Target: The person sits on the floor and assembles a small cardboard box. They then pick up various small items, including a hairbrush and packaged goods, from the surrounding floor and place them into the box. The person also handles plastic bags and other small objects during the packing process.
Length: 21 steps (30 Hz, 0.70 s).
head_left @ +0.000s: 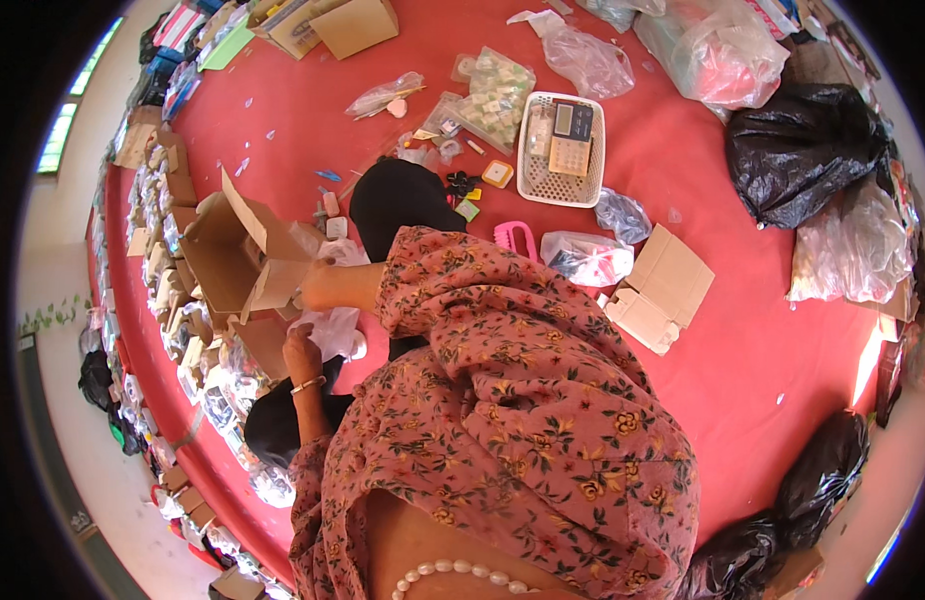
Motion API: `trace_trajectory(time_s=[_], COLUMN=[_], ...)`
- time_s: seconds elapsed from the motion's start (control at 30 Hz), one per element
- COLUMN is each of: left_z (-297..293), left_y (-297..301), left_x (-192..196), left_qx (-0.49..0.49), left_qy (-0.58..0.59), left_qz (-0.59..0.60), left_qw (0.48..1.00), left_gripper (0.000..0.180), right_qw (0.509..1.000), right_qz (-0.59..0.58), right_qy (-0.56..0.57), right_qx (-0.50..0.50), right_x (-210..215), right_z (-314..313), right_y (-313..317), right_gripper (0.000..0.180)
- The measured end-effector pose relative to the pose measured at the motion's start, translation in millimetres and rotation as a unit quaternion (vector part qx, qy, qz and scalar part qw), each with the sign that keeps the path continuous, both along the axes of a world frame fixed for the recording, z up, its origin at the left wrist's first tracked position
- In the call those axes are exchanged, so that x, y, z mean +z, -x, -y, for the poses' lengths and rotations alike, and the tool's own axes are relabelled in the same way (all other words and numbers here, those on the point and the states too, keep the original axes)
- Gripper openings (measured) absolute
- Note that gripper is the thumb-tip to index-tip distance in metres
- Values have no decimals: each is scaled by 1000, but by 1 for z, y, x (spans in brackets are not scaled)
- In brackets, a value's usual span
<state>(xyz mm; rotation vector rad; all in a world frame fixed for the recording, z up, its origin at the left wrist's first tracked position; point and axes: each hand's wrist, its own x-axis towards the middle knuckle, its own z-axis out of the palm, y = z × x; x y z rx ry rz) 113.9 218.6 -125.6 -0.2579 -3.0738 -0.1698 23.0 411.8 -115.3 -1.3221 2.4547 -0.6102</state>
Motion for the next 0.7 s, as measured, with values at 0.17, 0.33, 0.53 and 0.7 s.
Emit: trace_trajectory(time_s=[0.17,0.33,0.53,0.7], left_z=[-2,-3,-11,-19], left_y=[-17,-4,9,20], left_x=[-23,-27,-41,-46], left_qx=[58,94,59,-1], left_qy=[-159,-193,-168,-159], left_qz=[28,74,45,-35], left_qw=[985,974,983,987], left_gripper=[27,26,16,14], right_qw=[999,993,999,990], right_qz=[-4,-14,-35,-116], right_qy=[-22,-56,-20,63], right_qx=[40,101,33,-50], right_x=[-4,-1,59,131], right_z=[16,26,-4,-43], right_y=[0,12,-15,-38], right_gripper=[42,54,21,12])
